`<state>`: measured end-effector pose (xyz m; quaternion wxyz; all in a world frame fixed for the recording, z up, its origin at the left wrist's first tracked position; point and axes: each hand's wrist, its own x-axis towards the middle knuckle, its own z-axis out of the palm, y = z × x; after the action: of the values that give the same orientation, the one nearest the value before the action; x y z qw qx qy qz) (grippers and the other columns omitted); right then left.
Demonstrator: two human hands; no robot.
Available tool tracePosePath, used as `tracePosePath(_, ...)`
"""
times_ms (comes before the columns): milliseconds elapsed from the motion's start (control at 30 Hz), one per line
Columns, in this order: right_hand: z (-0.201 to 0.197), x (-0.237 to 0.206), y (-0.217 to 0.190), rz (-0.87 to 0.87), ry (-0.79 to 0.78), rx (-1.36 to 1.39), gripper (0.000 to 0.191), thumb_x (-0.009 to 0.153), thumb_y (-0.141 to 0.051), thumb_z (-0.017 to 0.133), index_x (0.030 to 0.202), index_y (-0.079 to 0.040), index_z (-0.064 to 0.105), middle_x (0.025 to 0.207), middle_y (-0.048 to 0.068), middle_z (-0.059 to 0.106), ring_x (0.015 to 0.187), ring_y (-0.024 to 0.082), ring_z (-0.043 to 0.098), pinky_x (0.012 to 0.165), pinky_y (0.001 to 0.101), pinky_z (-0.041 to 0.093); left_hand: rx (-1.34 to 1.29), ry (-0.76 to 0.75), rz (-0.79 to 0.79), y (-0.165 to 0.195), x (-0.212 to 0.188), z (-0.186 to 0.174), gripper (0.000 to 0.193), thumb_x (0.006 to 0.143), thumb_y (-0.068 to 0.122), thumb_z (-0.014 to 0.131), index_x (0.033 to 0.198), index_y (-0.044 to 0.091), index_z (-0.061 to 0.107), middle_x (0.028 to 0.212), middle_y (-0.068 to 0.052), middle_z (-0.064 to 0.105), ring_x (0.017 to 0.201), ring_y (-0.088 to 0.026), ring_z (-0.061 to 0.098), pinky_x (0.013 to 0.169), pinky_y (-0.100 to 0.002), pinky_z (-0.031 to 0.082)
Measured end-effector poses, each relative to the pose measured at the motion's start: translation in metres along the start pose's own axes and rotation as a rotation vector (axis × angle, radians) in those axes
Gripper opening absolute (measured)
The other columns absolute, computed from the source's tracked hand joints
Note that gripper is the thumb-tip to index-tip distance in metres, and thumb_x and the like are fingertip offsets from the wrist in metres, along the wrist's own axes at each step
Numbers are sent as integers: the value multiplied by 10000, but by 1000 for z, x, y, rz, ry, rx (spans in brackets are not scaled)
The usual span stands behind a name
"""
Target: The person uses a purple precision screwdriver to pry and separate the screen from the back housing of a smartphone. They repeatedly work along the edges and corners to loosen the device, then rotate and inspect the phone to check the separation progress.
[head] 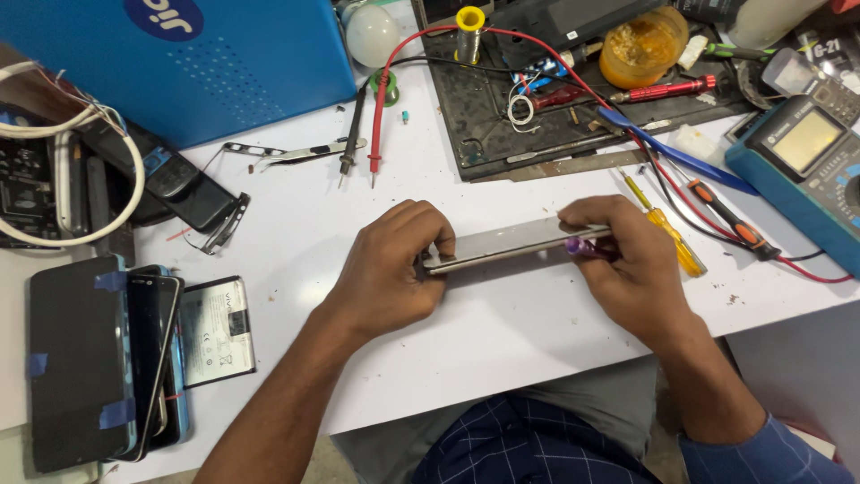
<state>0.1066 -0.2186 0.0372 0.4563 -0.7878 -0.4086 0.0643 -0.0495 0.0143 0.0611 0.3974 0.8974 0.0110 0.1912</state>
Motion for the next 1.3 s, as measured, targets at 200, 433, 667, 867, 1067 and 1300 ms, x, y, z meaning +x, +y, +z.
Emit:
tracePosePath(200, -1, -2, 3, -91, -12, 14, 327, 861, 93, 667, 1155, -44, 623, 1095, 71, 703, 916, 131, 690, 770, 262, 554, -24, -2, -30, -2, -1, 1, 291, 584, -80, 653, 823, 59, 562, 771, -51, 557, 723, -221, 546, 577, -357, 429)
tracePosePath(433, -1, -5, 7, 61, -42, 5, 271, 864, 2, 752, 1111, -43, 650, 917, 48, 708, 768, 110, 648, 674, 260, 524, -124, 55, -197, -8, -3, 6, 276, 662, -70, 703, 875, 84, 620, 817, -9, 569, 691, -125, 562, 587, -290, 477)
tracePosePath(667, -1, -8, 19, 184, 31, 171, 190, 982, -144, 748, 1074, -38, 620, 818, -43, 535, 719, 47, 435, 616, 228, 386, -312, 142, -216, -18, -4, 11, 465, 758, 11, 819, 1166, 65, 604, 931, -13, 612, 779, -103, 525, 720, -263, 493)
tracePosePath(867, -3, -3, 24, 467, -22, 529, 215, 1000, -229, 667, 1068, -30, 624, 709, -52, 511, 555, 30, 386, 465, 216, 297, -419, 183, -224, -19, -2, 15, 646, 843, 6, 769, 1408, 27, 457, 1126, -37, 655, 926, -91, 625, 755, -261, 523)
tracePosePath(1067, -5, 4, 21, 590, 18, 786, 204, 989, -169, 702, 1026, -13, 576, 740, -30, 533, 497, 50, 378, 409, 227, 288, -621, 119, -291, -23, -2, 18, 681, 907, 45, 719, 1493, 14, 373, 1091, -41, 643, 872, -71, 622, 735, -251, 520)
tracePosePath(1300, -11, 5, 18, 170, -84, 461, 233, 992, -70, 694, 1201, 3, 620, 1000, 0, 639, 866, 45, 568, 741, 188, 471, -378, 108, -218, -25, -3, 12, 312, 870, 65, 799, 1144, 54, 649, 906, 9, 670, 805, -80, 589, 697, -265, 487)
